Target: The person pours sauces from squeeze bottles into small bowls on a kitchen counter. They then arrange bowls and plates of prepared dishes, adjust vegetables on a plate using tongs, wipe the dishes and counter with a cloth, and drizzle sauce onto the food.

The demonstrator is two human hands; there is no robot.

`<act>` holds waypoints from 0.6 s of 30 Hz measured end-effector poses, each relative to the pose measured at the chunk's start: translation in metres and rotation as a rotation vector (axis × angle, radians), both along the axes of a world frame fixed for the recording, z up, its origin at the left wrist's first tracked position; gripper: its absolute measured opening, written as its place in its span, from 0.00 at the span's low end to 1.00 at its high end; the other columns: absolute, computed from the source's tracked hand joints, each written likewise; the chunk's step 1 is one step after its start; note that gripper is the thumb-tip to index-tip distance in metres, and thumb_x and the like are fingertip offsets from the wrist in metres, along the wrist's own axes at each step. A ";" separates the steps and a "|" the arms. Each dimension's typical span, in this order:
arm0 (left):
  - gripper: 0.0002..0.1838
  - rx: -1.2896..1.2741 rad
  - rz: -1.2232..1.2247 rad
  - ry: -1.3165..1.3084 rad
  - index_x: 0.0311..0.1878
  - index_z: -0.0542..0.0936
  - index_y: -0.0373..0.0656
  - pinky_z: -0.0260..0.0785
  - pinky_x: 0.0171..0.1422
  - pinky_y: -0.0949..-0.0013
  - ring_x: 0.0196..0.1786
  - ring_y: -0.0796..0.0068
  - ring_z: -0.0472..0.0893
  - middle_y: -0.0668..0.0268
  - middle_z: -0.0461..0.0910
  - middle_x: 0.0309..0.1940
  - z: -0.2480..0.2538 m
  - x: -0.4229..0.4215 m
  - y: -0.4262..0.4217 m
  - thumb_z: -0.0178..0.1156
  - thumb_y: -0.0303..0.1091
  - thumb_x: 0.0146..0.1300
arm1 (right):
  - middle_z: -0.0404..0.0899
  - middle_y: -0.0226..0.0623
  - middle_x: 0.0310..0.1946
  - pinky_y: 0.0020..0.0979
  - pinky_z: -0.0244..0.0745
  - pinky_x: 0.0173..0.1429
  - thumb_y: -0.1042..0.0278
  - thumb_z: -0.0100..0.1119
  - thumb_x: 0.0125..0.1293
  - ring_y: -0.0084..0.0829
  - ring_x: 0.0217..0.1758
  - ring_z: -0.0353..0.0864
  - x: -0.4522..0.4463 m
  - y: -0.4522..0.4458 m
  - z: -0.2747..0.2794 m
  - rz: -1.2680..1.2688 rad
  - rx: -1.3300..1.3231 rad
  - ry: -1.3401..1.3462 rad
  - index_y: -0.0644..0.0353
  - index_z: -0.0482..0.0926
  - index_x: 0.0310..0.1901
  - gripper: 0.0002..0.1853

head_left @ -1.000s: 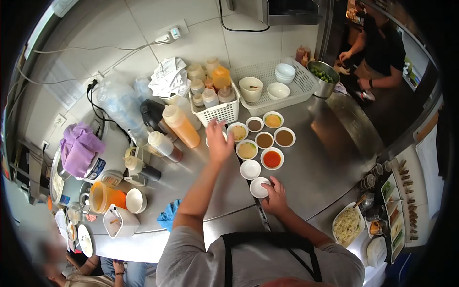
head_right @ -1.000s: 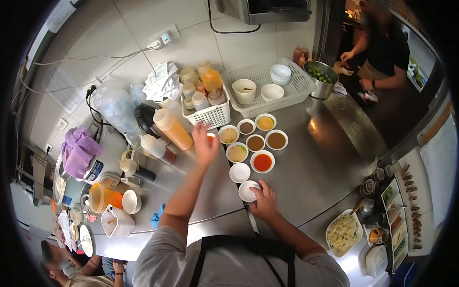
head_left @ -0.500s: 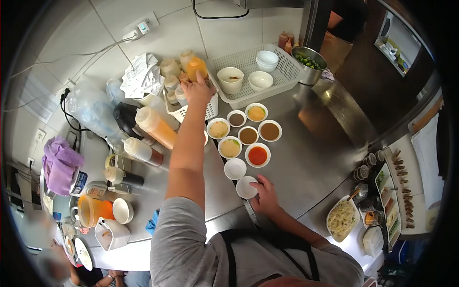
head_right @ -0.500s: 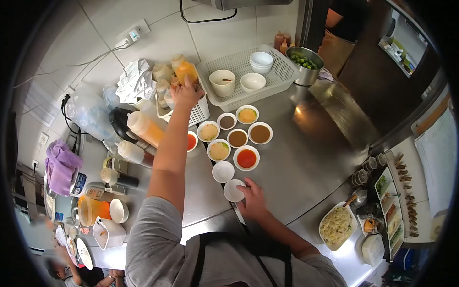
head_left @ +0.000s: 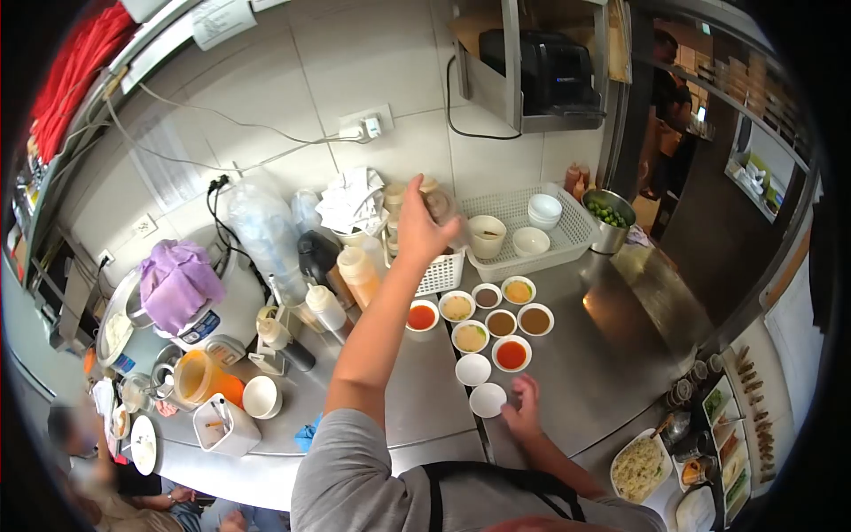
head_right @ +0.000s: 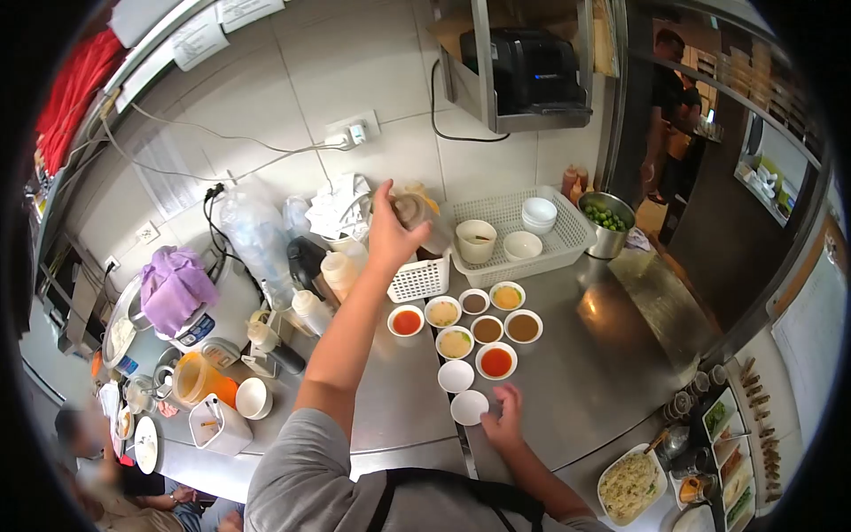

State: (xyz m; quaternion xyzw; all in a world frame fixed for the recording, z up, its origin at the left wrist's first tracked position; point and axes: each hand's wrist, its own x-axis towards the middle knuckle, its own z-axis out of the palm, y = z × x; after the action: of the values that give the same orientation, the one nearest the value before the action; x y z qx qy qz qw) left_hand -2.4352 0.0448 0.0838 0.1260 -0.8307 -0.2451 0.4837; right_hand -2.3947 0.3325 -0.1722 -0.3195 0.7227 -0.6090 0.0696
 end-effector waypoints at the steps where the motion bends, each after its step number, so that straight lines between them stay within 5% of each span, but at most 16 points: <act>1: 0.46 0.026 -0.081 0.000 0.59 0.53 0.37 0.63 0.54 0.63 0.49 0.58 0.69 0.51 0.66 0.47 0.004 0.012 0.009 0.67 0.35 0.37 | 0.56 0.53 0.54 0.42 0.58 0.59 0.70 0.61 0.40 0.49 0.57 0.59 -0.007 -0.008 0.012 -0.058 -0.028 0.131 0.62 0.62 0.51 0.33; 5: 0.46 0.192 -0.325 -0.102 0.60 0.50 0.39 0.62 0.52 0.67 0.47 0.66 0.68 0.55 0.65 0.43 -0.006 0.057 0.073 0.67 0.36 0.39 | 0.59 0.52 0.54 0.41 0.60 0.57 0.65 0.68 0.35 0.48 0.57 0.62 -0.016 -0.037 0.128 -0.116 -0.033 0.525 0.62 0.56 0.55 0.43; 8: 0.46 0.393 -0.482 -0.106 0.61 0.49 0.38 0.62 0.51 0.68 0.45 0.68 0.69 0.56 0.66 0.42 -0.048 0.078 0.117 0.65 0.34 0.39 | 0.66 0.50 0.50 0.38 0.66 0.53 0.64 0.70 0.33 0.44 0.52 0.69 -0.002 -0.049 0.157 -0.019 -0.063 0.156 0.62 0.56 0.55 0.45; 18: 0.44 0.604 -0.550 0.022 0.60 0.49 0.39 0.59 0.55 0.68 0.48 0.70 0.67 0.58 0.64 0.44 -0.100 0.123 0.156 0.62 0.31 0.40 | 0.67 0.42 0.49 0.33 0.65 0.53 0.66 0.69 0.34 0.33 0.53 0.69 0.025 -0.022 0.131 0.251 -0.108 0.083 0.63 0.56 0.56 0.44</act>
State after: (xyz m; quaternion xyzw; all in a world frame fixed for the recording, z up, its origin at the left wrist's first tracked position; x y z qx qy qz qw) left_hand -2.3122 0.2008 -0.0159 0.0330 -0.7189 -0.5995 0.3503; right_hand -2.3693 0.3101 -0.0413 -0.4354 0.6455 -0.6198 0.0982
